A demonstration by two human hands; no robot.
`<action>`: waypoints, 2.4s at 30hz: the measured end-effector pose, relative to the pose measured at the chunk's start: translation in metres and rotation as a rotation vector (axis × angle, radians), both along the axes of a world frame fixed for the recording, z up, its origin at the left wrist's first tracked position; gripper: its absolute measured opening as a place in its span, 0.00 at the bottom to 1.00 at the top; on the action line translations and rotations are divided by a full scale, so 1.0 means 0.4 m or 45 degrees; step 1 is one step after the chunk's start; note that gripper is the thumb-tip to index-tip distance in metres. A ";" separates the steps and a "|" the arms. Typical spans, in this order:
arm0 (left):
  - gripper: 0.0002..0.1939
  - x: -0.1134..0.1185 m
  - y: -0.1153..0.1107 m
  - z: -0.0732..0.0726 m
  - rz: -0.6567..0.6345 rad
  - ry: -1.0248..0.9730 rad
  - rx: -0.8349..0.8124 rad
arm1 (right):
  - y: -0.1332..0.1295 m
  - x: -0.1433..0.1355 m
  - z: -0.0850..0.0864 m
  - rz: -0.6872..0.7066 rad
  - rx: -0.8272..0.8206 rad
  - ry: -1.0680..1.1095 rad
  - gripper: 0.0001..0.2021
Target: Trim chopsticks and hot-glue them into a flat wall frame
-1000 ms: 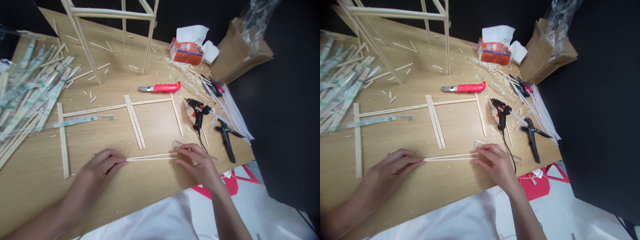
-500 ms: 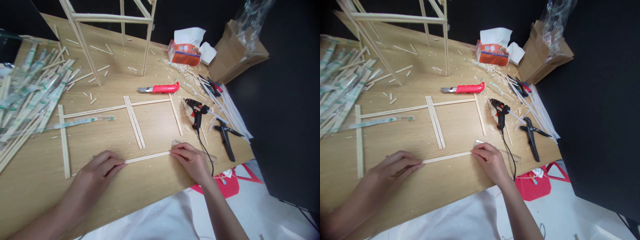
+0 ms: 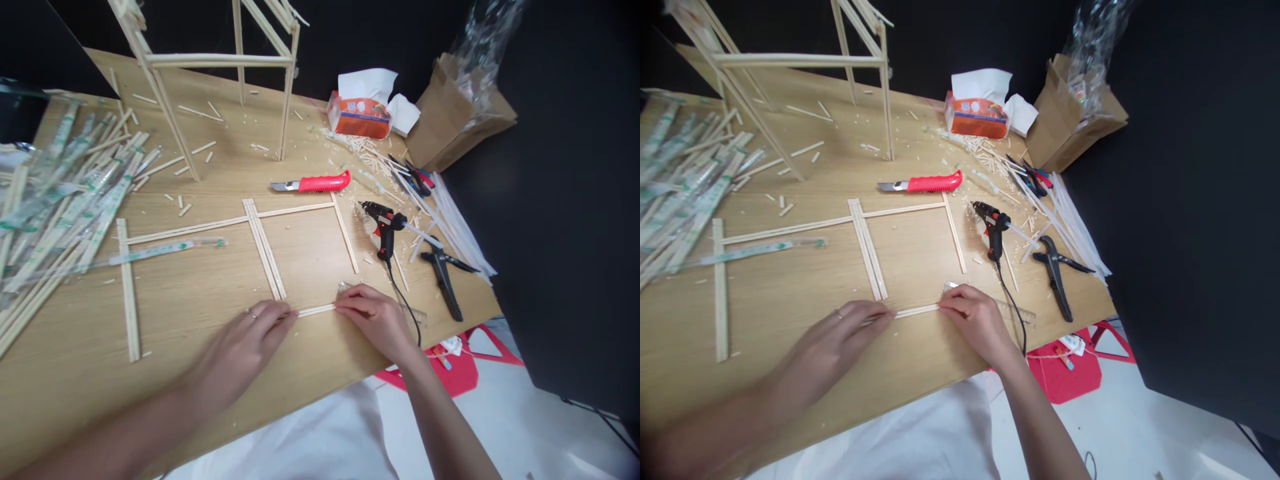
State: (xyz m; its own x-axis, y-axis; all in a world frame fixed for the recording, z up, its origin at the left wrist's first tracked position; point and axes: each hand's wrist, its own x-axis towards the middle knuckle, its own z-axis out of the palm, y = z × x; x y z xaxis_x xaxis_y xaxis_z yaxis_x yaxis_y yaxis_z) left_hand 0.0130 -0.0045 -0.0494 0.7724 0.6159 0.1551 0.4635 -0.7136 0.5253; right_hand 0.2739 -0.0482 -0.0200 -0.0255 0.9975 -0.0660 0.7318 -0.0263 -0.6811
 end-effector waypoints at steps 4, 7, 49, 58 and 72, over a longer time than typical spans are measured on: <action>0.19 0.045 0.005 -0.018 -0.033 -0.024 0.014 | 0.002 -0.002 0.004 0.010 -0.003 0.001 0.08; 0.18 0.056 0.007 -0.026 -0.029 -0.061 -0.022 | 0.004 -0.003 0.001 0.014 0.016 0.016 0.08; 0.16 0.049 0.005 -0.037 -0.049 -0.176 0.179 | -0.014 0.005 0.005 -0.121 -0.024 -0.088 0.07; 0.16 0.056 0.006 -0.028 -0.029 -0.185 0.168 | -0.007 0.009 0.002 -0.141 -0.066 0.012 0.06; 0.15 0.052 0.004 -0.033 -0.040 -0.175 0.162 | 0.192 0.201 -0.059 -0.734 0.292 -0.055 0.24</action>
